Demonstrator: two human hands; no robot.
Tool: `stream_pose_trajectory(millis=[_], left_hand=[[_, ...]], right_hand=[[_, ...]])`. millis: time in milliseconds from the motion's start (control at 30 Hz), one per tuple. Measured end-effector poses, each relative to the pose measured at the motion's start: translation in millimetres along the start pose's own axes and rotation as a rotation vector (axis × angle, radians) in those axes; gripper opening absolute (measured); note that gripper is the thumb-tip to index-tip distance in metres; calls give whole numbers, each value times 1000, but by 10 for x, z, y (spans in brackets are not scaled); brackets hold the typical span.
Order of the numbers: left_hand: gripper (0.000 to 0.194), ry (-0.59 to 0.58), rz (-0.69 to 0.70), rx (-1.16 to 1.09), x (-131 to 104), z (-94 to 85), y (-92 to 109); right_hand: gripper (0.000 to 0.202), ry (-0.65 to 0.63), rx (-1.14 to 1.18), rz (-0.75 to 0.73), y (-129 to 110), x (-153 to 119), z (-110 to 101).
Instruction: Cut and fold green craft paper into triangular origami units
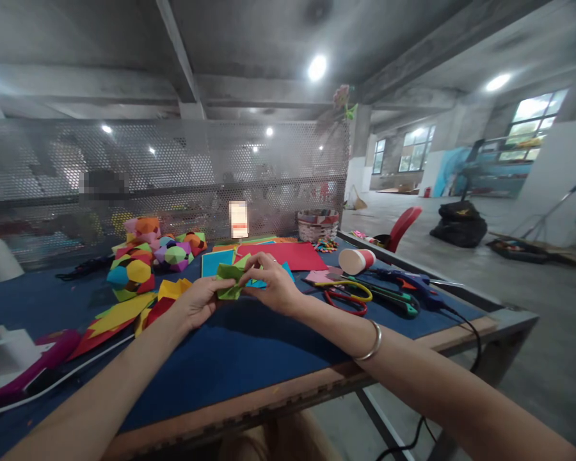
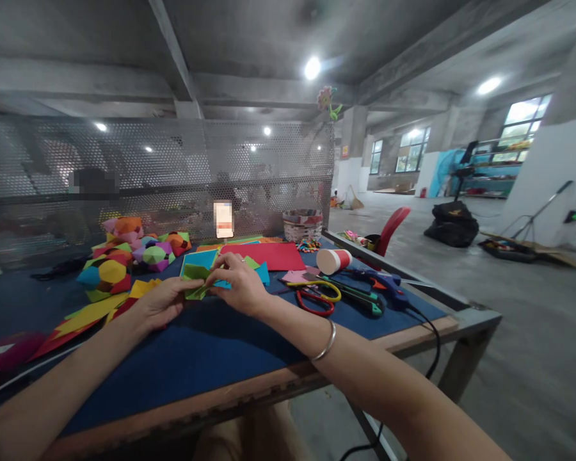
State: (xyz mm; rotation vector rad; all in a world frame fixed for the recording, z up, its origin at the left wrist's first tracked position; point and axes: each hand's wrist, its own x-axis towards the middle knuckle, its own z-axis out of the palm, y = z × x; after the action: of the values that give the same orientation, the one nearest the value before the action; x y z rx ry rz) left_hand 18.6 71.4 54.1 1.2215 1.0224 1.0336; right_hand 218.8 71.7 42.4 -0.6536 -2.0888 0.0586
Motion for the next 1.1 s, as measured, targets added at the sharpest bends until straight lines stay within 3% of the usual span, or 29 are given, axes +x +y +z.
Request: stream_pose_trajectory(millis=[233,533,700,867,1100], left_hand=[[32,-13,-54,14,-1,51,-39],[32,-11,-40,29,-28,92,-44],[32,0,-26,40,-23,96,-46],[32,-4,-28,18,-31,117,-26],[32,-2,-32,8,-71,120,29]], right_hand=[[8,24,-25,-6,-22,-14,12],[33,57,30,165,-20,-43,107],[28,47,73,229,26,-54,138],[30,93,10,172,-9,-26,74],[9,61,-103,35,-53,-12,14]])
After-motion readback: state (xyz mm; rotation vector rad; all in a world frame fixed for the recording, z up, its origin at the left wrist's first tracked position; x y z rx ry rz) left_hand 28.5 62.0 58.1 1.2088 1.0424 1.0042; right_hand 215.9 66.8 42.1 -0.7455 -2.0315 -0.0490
